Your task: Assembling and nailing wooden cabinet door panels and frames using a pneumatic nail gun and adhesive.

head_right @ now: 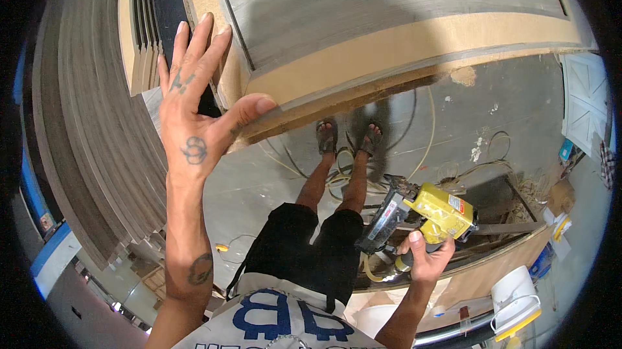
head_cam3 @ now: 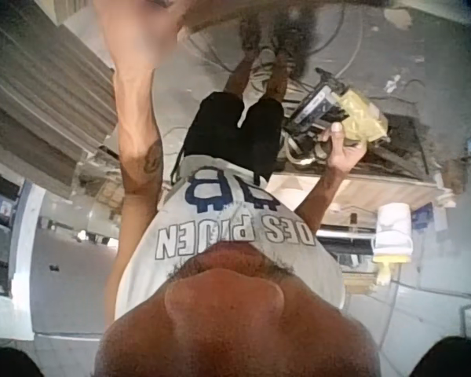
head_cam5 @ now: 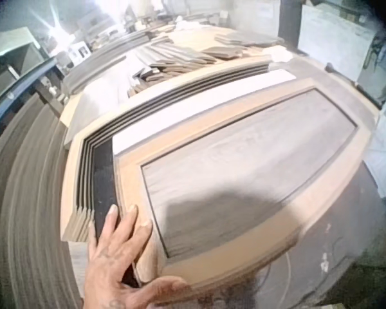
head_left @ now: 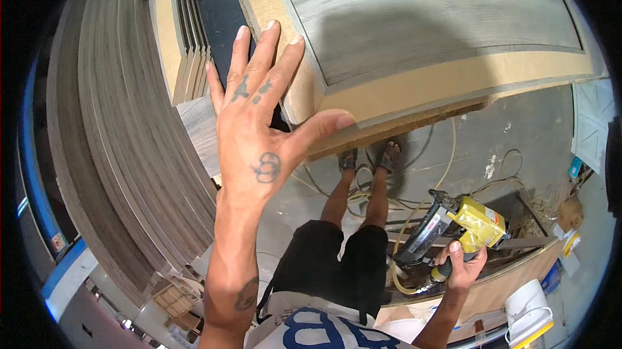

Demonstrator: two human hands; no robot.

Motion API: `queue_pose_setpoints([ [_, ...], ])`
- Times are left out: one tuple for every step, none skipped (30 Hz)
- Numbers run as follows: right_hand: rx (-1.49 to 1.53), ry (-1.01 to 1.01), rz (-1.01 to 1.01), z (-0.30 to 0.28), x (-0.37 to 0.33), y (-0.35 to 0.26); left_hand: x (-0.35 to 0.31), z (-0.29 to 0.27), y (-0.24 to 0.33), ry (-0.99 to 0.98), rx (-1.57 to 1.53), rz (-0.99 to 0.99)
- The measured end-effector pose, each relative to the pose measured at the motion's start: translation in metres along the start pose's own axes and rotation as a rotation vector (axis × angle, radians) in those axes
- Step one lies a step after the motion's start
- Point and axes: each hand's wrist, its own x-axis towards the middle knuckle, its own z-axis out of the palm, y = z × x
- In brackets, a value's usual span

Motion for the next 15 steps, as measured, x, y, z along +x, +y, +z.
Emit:
queue_pose_setpoints([
  [0.025,0.003,0.006,0.0,0.0,0.002,0.0,0.001,-0.002,-0.004,0.013,0.008],
  [0.016,0.004,0.006,0.0,0.001,0.004,0.0,0.001,-0.003,-0.02,0.025,-0.001],
  [0.013,0.003,-0.001,0.0,0.0,0.006,-0.001,0.002,-0.004,-0.019,0.039,0.017],
  [0.017,0.003,0.0,0.0,0.0,0.006,-0.002,0.002,-0.005,-0.03,0.053,0.018],
  [0.021,0.003,-0.005,0.0,0.002,0.008,-0.003,0.004,-0.005,-0.035,0.066,0.02],
  [0.041,0.01,0.008,0.0,0.0,0.008,-0.005,0.003,-0.005,-0.052,0.082,0.02],
  [0.063,0.017,0.018,0.0,0.001,0.007,-0.006,0.004,-0.005,-0.066,0.1,0.021],
  [0.111,0.016,0.026,0.001,0.0,0.008,-0.007,0.004,-0.006,-0.074,0.124,0.038],
  [0.095,0.019,0.031,0.001,0.0,0.006,-0.006,0.003,-0.006,-0.084,0.113,0.034],
  [0.102,0.019,0.032,0.002,0.0,0.007,-0.007,0.004,-0.007,-0.088,0.105,0.047],
  [0.13,0.012,0.039,0.003,0.0,0.006,-0.007,0.004,-0.008,-0.094,0.095,0.06],
  [0.101,0.013,0.032,0.003,0.0,0.005,-0.006,0.007,-0.009,-0.092,0.104,0.056],
  [0.094,0.006,0.029,0.004,0.0,0.004,-0.006,0.008,-0.01,-0.09,0.089,0.047],
  [0.1,-0.017,0.035,0.004,0.0,0.003,-0.005,0.01,-0.011,-0.087,0.076,0.036],
  [0.089,0.001,0.039,0.005,0.0,0.005,-0.006,0.012,-0.013,-0.088,0.06,0.02],
])
